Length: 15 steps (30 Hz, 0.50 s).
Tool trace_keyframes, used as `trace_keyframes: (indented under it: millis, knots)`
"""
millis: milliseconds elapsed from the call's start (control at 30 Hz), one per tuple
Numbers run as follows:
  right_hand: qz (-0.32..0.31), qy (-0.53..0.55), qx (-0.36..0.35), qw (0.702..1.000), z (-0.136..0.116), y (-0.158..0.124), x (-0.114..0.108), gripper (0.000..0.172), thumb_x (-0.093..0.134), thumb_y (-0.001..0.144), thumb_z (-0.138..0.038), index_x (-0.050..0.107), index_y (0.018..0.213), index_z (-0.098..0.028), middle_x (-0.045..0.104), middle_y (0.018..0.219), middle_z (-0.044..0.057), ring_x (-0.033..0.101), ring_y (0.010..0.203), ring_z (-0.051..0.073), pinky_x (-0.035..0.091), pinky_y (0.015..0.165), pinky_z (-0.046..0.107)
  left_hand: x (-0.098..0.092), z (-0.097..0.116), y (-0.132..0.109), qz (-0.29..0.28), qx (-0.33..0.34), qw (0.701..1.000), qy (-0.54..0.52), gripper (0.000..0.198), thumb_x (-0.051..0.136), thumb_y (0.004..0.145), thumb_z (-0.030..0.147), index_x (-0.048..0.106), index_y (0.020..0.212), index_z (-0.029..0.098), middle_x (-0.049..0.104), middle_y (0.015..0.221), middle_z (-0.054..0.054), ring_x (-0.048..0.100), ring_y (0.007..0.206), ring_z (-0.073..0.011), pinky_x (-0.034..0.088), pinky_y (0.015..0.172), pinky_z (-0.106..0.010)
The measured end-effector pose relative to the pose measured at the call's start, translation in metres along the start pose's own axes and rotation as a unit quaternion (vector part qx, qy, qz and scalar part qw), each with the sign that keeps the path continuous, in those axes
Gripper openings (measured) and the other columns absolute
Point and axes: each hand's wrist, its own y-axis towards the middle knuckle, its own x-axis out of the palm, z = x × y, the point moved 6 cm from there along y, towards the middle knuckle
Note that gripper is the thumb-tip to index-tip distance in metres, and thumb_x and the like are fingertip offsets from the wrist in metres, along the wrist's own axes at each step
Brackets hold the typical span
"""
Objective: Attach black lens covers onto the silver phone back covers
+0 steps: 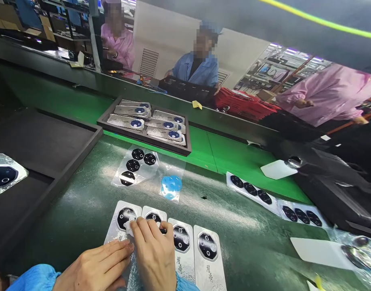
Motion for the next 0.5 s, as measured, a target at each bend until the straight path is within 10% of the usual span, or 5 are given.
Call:
trace_keyframes:
  millis: [500]
  knots:
    - [-0.010, 0.043, 0.023, 0.999, 0.005, 0.011, -0.003, 0.032, 0.033, 0.102, -0.012, 0.063, 0.104, -0.021, 0.072, 0.098, 0.004, 0.061, 0.085, 0.019, 0.031, 0.080, 0.037, -0.002, -0.001, 0.000, 0.006, 0.003, 1.000, -0.002, 0.030, 0.046, 0.102, 0.030, 0.068, 0.106, 0.009, 0.074, 0.113, -0.007, 0.069, 0.107, -0.0168, 0.055, 0.100, -0.027]
